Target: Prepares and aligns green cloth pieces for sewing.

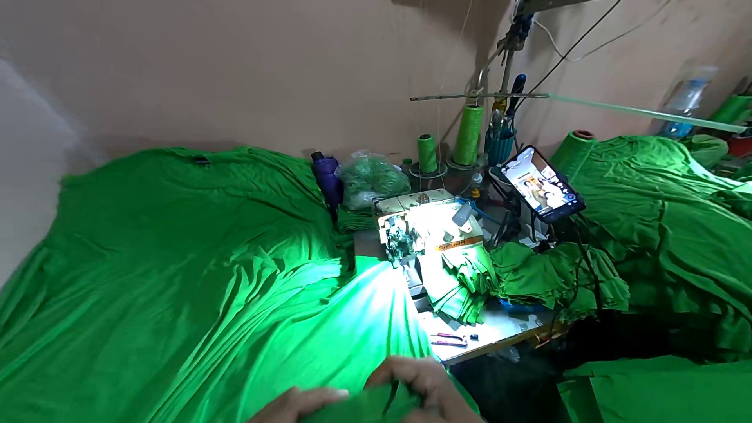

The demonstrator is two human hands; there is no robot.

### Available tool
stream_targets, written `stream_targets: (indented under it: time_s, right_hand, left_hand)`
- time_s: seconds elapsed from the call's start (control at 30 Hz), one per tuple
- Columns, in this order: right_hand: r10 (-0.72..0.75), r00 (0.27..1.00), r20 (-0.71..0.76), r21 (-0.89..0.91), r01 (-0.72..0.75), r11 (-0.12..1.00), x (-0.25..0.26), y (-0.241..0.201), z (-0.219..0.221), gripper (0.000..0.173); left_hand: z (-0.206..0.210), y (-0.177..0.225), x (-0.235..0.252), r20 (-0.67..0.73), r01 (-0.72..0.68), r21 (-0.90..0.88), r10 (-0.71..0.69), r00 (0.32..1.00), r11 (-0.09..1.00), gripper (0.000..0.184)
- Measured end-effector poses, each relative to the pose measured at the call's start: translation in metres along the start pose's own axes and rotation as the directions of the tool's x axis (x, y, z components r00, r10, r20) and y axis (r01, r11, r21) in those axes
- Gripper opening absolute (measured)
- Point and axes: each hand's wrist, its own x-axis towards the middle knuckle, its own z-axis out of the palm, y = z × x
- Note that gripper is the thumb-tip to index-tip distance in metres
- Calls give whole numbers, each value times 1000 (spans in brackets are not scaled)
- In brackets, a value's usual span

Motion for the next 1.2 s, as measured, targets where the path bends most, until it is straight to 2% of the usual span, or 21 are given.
stream_targets:
  time_s: [0.13,0.23,0.33,0.43,0.53,0.63,0.73,0.87,1.07,1.2]
  right_hand:
    - [25,993,-113,-28,-28,999,8,10,-20,12]
    - [47,985,-166,-31,-53,998,14,10,-31,13]
    - [58,972,-230,-13,-62,998,19,5,-37,16]
    - [96,958,-268,0,-100,995,25,2,-45,19]
    - [179,931,-318,-35,-200,979,28,6,-54,22]
    - [237,884,-404,-58,-283,957,31,11,-62,23]
    - [252,861,-441,-34,-297,954,30,15,-64,23]
    - [292,837,-463,4,-328,945,29,17,-60,24]
    - [314,828,-464,44,-333,942,27,20,-60,24]
    - [310,850,-425,-9,-347,938,23,23,-67,21]
  left_hand:
    - [3,-32,-7,-56,181,39,-178,982,983,16]
    - [8,-44,-7,-150,228,-46,-233,961,973,12]
    - [13,-45,1,-174,265,-140,-287,942,954,12]
    - [27,-52,12,-198,283,-305,-352,915,909,10]
    - [31,-53,20,-274,257,-350,-361,891,901,7]
    - [21,-54,26,-345,211,-292,-308,886,933,4]
    - [13,-56,27,-346,220,-273,-309,886,936,6]
    - [13,-58,24,-332,298,-322,-401,854,899,7]
    - [11,-57,18,-340,321,-343,-435,833,883,8]
    - [4,-55,20,-404,285,-266,-375,834,921,7]
